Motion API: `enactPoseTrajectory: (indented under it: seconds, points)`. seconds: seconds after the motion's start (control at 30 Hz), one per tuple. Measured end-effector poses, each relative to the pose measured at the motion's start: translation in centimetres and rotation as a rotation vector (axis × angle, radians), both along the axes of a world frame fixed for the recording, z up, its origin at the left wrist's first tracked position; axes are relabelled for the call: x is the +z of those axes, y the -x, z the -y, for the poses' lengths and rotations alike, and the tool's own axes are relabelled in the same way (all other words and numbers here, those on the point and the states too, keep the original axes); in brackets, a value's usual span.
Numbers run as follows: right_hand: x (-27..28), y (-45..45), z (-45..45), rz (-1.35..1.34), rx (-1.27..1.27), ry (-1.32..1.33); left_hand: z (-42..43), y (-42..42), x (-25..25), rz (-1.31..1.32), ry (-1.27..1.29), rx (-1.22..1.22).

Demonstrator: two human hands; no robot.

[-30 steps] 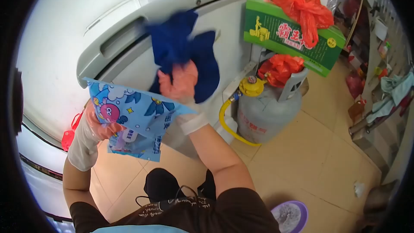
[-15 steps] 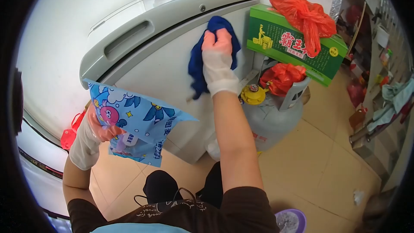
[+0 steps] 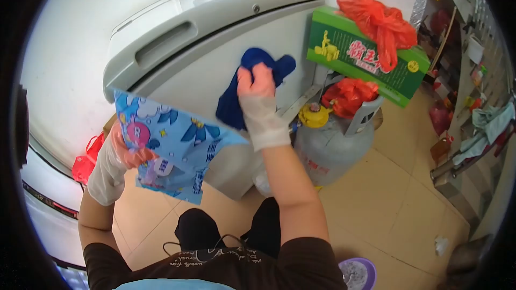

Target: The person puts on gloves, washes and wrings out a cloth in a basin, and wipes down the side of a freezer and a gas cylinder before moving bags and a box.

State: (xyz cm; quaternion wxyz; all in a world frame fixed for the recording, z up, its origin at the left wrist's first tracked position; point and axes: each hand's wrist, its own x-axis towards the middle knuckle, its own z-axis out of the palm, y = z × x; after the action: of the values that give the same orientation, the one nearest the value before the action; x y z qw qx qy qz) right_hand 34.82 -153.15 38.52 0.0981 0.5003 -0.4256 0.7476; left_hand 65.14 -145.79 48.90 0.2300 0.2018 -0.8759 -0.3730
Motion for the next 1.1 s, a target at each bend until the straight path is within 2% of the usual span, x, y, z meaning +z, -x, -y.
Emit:
enactPoseTrajectory:
  seconds: [0.03, 0.07, 0.1, 0.13, 0.17, 0.23, 0.27, 0.3, 0.33, 0.37, 0.4, 0.43, 0.47, 0.5, 0.53, 0.57, 0.63, 0.7, 0.73, 0.77, 0.83, 0.87, 0.9, 0.97, 1.03, 1.07, 1.1]
  points:
    - [1.2, 0.3, -0.7, 0.039, 0.058, -0.088, -0.3, 0.1, 0.2, 0.007, 0.127, -0.013]
    - [2.6, 0.5, -1.4, 0.121, 0.030, -0.283, -0.6, 0.2, 0.3, 0.010, 0.258, -0.024]
    - [3.5, 0.2, -0.6, 0.230, 0.148, -0.134, -1.0, 0.4, 0.4, 0.011, 0.398, -0.035]
    - [3.8, -0.5, -0.8, 0.203, 0.113, -0.127, -1.9, 0.8, 0.6, -0.066, 0.306, 0.057]
    - [4.0, -1.4, -1.2, 0.176, 0.077, -0.117, -1.7, 0.3, 0.4, -0.056, 0.309, 0.067]
    - [2.5, -5.5, -3.7, -0.029, 0.095, -0.236, -0.7, -0.6, -0.6, -0.215, 0.293, 0.037]
    - [-0.3, -9.2, -3.3, -0.116, 0.101, -0.242, -1.3, -0.7, -0.5, -0.205, 0.040, 0.093]
    - [-0.3, -9.8, -4.0, -0.159, 0.097, -0.244, -1.8, -0.7, -0.5, -0.217, -0.209, 0.170]
    - [-0.3, -10.4, -4.7, -0.202, 0.094, -0.244, -1.6, -0.6, -0.5, -0.277, -0.196, 0.187]
    - [-0.4, -8.2, -5.6, -0.315, 0.203, -0.131, -1.5, -0.6, -0.7, -0.338, -0.186, 0.207]
    - [0.6, -7.0, -5.0, -0.199, 0.219, -0.133, -0.5, -1.6, -1.4, -0.397, -0.270, 0.008]
    - [1.5, -5.7, -4.3, -0.079, 0.237, -0.127, 0.2, -2.1, -1.4, -0.395, -0.265, 0.003]
    - [2.4, -4.4, -3.7, 0.042, 0.256, -0.113, 0.7, -2.4, -1.2, -0.530, -0.697, -0.155]
    - [4.1, -1.4, -1.4, 0.152, 0.188, 0.014, 1.0, -2.2, -1.4, -0.586, -0.779, -0.269]
    - [4.5, 1.9, 0.5, 0.311, 0.187, -0.203, 1.3, -2.0, -1.5, -0.635, -0.869, -0.386]
    - [4.7, 4.4, 2.6, 0.298, 0.064, -0.148, 1.6, -1.8, -1.6, -0.671, -0.962, -0.502]
    - [6.1, 4.1, -0.1, 0.312, 0.205, -0.353, 1.5, -1.3, -1.7, -0.686, -0.813, -0.449]
    - [3.5, 0.9, -1.8, 0.117, 0.089, -0.271, 1.2, -0.7, -1.8, -0.641, -0.576, -0.285]
    - [1.4, -0.6, -1.1, -0.034, -0.020, 0.028, 1.2, -0.6, -1.8, -0.630, -0.521, -0.249]
    - [0.6, -0.8, -0.6, -0.007, 0.040, 0.081, 1.1, -0.5, -1.8, -0.621, -0.480, -0.223]
    - [3.4, 1.8, -1.1, 0.123, 0.162, -0.226, 0.8, -0.4, -1.8, -0.609, -0.431, -0.189]
    - [4.7, 3.0, -0.3, 0.187, 0.119, -0.308, 0.8, -0.4, -1.8, -0.609, -0.408, -0.169]
    - [5.9, 3.3, 0.1, 0.284, 0.162, -0.175, 0.6, -0.5, -1.8, -0.611, -0.399, -0.160]
    - [5.7, 2.6, -0.5, 0.255, 0.159, -0.229, 0.6, -0.6, -1.7, -0.612, -0.379, -0.145]
    - [3.0, 0.6, -2.2, 0.089, 0.127, -0.261, 0.6, -0.4, -1.7, -0.616, -0.360, -0.139]
    - [1.3, -0.9, -1.1, 0.102, 0.140, 0.074, 0.6, -0.5, -1.7, -0.616, -0.351, -0.136]
    - [1.6, -0.1, -1.0, 0.101, 0.141, 0.074, 0.6, -0.4, -1.9, -0.617, -0.347, -0.137]
